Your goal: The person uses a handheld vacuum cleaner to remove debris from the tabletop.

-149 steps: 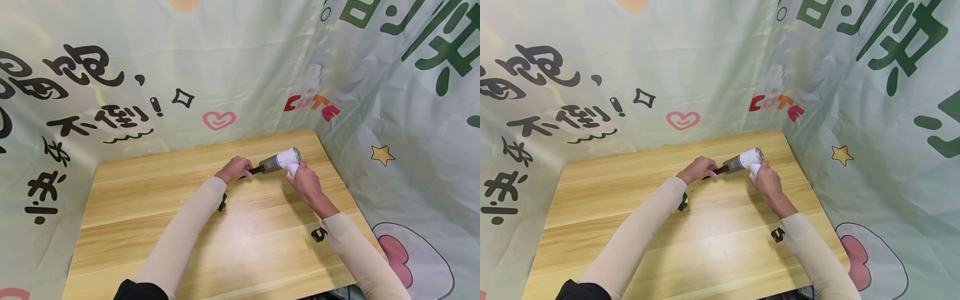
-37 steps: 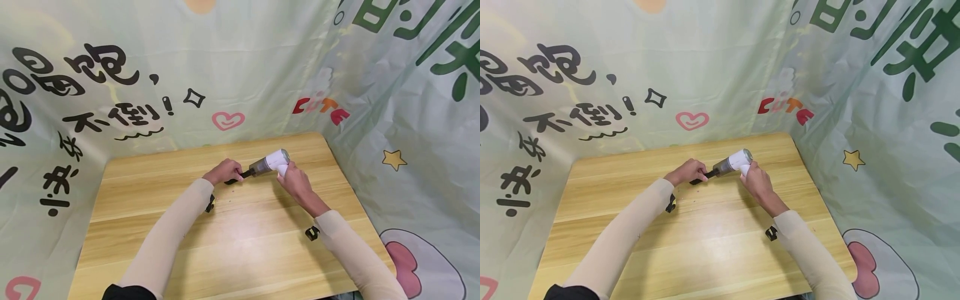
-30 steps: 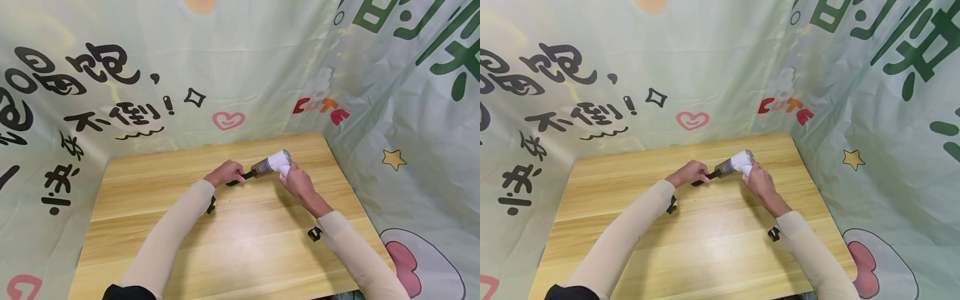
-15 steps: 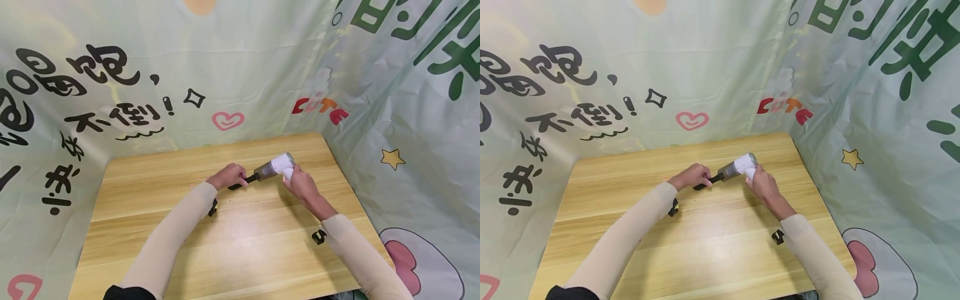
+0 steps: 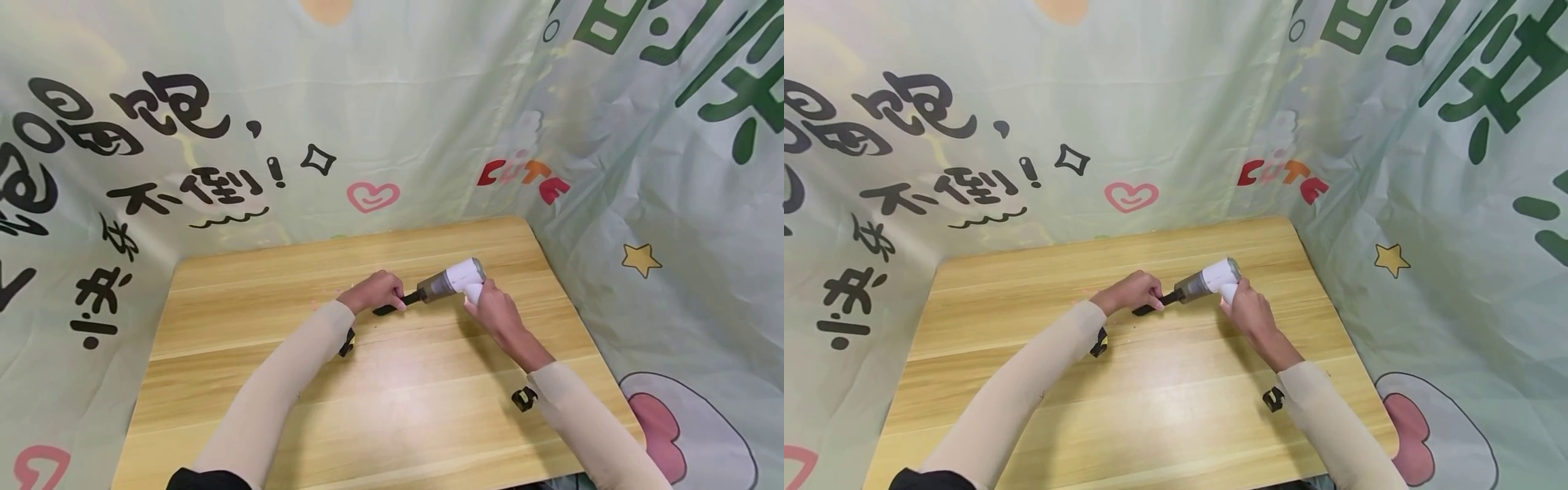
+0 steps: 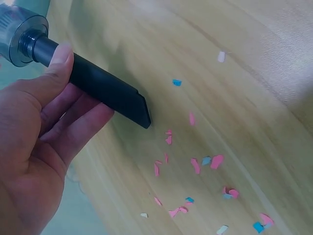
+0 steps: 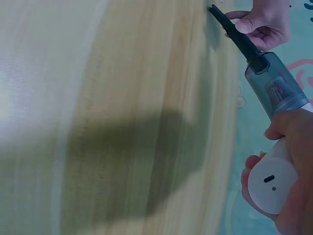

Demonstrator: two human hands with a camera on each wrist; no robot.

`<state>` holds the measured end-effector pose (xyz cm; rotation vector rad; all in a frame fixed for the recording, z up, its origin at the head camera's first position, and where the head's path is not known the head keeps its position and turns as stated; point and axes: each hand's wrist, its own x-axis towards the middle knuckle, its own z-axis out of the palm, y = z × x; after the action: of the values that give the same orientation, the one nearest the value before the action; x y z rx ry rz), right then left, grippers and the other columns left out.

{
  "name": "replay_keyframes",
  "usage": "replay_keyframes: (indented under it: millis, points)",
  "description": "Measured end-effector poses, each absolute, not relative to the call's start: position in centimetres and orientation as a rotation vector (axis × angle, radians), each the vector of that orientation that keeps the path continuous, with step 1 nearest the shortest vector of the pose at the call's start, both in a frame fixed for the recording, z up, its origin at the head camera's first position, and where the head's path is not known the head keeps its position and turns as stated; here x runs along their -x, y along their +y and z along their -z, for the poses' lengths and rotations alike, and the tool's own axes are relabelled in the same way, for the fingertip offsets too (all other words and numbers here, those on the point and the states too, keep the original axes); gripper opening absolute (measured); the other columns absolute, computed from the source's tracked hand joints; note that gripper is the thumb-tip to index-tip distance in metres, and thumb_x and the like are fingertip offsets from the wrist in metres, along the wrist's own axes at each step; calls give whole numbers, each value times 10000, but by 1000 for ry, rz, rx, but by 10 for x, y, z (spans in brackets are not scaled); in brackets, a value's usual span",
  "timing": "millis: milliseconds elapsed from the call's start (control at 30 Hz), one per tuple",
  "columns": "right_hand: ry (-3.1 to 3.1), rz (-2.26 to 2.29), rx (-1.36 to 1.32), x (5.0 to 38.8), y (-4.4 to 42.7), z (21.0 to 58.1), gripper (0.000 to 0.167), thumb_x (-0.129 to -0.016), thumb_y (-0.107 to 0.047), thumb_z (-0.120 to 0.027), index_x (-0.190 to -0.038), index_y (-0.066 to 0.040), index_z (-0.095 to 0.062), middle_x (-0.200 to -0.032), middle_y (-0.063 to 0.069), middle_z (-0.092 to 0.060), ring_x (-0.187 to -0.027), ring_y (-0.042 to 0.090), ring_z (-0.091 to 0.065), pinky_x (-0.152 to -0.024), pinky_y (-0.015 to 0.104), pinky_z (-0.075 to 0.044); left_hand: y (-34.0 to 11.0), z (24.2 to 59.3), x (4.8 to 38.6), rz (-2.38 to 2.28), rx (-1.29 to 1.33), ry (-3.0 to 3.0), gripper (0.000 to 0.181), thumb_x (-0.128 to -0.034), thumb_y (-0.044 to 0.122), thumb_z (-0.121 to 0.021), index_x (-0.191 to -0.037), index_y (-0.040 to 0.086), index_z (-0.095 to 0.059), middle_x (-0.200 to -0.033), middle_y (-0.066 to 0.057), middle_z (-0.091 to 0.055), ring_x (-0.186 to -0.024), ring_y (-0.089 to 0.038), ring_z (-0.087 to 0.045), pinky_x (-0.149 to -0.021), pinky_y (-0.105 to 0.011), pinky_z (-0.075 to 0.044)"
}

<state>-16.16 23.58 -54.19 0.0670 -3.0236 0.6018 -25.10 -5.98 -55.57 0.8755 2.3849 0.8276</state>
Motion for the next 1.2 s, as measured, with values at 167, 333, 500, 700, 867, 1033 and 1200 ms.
replay_keyframes:
  millis: [167,333,500,700,867,1033,1200]
  points:
    - [-3023,-606,-67,154,236,545,558,-928,-279,-712,-1162,177,-492,-847,289,-661,-699,382,-659,-577,476,-547,-60,556,247,-810,-911,2389,76,-899,184,-824,-907,126,-776,-842,9,-747,-647,-75,-535,-704,-244,-502]
    - [-3028,-620,-64,147,236,548,574,-931,-274,-717,-1184,188,-488,-855,292,-663,-691,365,-652,-564,450,-547,-61,558,243,-795,-927,2388,92,-889,189,-832,-899,114,-780,-854,10,-754,-680,-73,-579,-719,-242,-525]
    - [-3028,-636,-72,142,236,553,601,-925,-265,-734,-1205,205,-486,-875,306,-669,-698,362,-657,-567,442,-551,-61,556,237,-778,-913,2386,100,-885,186,-836,-881,105,-777,-845,8,-754,-695,-74,-580,-731,-244,-526]
    - [-3011,-648,-90,138,235,556,586,-909,-259,-738,-1181,201,-497,-850,296,-663,-673,358,-652,-543,435,-545,-63,557,233,-760,-914,2390,106,-882,200,-839,-873,121,-771,-845,18,-744,-701,-71,-575,-733,-241,-523]
    - [-3006,-650,-113,135,234,557,574,-909,-252,-741,-1168,199,-501,-843,285,-658,-665,347,-644,-537,427,-540,-66,559,230,-749,-943,2403,119,-871,210,-851,-844,133,-764,-819,34,-728,-685,-56,-547,-709,-226,-502]
    - [-3000,-647,-134,132,232,558,549,-910,-235,-736,-1149,201,-502,-840,287,-657,-666,345,-643,-536,432,-533,-70,560,224,-741,-963,2401,126,-875,220,-847,-824,147,-758,-781,49,-705,-655,-46,-507,-695,-217,-478]
    - [-2989,-654,-151,129,229,560,542,-901,-227,-752,-1143,194,-511,-833,280,-659,-659,340,-646,-526,414,-534,-75,560,220,-750,-943,2388,132,-869,226,-853,-819,152,-757,-765,59,-709,-656,-45,-529,-704,-223,-494]
